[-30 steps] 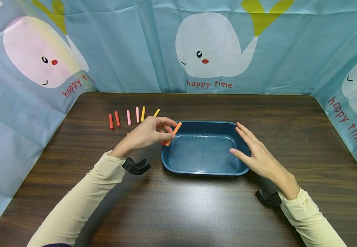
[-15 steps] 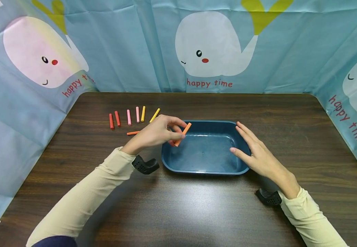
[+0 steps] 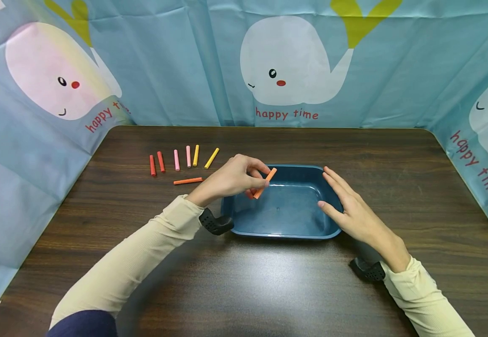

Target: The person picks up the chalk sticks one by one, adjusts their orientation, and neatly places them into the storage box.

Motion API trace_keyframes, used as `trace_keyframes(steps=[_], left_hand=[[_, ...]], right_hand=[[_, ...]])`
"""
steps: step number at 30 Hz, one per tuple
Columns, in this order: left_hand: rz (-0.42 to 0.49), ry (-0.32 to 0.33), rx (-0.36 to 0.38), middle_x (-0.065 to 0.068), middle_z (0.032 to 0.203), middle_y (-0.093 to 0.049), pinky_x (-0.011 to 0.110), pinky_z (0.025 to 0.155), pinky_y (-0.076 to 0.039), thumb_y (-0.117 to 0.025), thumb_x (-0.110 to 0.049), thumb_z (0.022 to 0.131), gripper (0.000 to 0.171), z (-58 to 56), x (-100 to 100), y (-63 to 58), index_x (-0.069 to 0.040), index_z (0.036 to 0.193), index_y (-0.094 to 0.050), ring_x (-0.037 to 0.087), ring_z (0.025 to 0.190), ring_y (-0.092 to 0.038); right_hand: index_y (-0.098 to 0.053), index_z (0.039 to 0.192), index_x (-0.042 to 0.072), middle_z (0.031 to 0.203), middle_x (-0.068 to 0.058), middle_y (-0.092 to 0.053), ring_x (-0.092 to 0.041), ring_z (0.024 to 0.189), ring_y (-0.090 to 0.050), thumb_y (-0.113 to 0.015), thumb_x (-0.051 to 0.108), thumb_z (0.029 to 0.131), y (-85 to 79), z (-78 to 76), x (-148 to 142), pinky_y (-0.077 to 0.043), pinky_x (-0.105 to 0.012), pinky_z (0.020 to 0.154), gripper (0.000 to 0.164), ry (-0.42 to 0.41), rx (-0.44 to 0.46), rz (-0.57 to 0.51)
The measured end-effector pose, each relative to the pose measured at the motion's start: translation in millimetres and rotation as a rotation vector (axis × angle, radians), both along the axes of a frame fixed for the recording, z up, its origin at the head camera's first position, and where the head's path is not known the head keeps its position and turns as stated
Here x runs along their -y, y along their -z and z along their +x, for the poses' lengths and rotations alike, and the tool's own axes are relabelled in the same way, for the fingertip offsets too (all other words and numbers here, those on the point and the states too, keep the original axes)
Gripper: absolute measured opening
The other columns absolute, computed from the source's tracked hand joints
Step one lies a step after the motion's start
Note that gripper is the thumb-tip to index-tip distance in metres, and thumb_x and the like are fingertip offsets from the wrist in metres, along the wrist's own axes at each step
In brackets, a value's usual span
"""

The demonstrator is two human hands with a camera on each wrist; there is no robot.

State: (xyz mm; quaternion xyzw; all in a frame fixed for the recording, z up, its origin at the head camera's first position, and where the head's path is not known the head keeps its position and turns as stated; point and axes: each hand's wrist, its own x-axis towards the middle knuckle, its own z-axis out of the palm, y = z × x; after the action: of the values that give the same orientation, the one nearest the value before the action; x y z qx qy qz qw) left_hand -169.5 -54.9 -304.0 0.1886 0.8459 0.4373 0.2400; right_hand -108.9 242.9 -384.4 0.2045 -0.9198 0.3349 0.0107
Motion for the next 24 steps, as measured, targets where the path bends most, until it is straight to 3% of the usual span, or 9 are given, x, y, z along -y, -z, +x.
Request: trace_keyframes(steps=[7,12,24], left_hand=[[-0.004,0.001,0.018,0.017,0.082,-0.073,0.042,0.072,-0.061,-0.068,-0.010,0.093,0.026,-3.3,-14.9,1.2,-0.001,0.117,-0.067,0.015,0.062,-0.068],[0.003,-0.003,0.045,0.023,0.095,-0.073,0.044,0.074,-0.061,-0.068,-0.008,0.093,0.027,-5.5,-22.7,2.8,-0.001,0.118,-0.066,0.015,0.063,-0.068],[0.054,-0.036,0.145,0.017,0.096,-0.073,0.049,0.079,-0.059,-0.069,-0.007,0.091,0.028,-8.3,-34.3,9.2,0.001,0.118,-0.065,0.019,0.065,-0.070]], right_hand=[[-0.024,0.157,0.004,0.167,-0.007,-0.017,-0.036,0.150,-0.025,-0.059,0.024,0.099,0.8,-0.2,0.1,-0.029,-0.064,0.110,0.070,-0.011,-0.026,0.002],[-0.024,0.157,0.004,0.167,-0.007,-0.017,-0.037,0.150,-0.026,-0.059,0.023,0.099,0.9,-0.2,0.4,-0.030,-0.065,0.110,0.070,-0.010,-0.028,0.004],[-0.024,0.157,0.004,0.167,-0.008,-0.018,-0.037,0.149,-0.026,-0.059,0.024,0.099,0.5,-0.3,0.5,-0.030,-0.066,0.109,0.071,-0.002,-0.022,0.007]])
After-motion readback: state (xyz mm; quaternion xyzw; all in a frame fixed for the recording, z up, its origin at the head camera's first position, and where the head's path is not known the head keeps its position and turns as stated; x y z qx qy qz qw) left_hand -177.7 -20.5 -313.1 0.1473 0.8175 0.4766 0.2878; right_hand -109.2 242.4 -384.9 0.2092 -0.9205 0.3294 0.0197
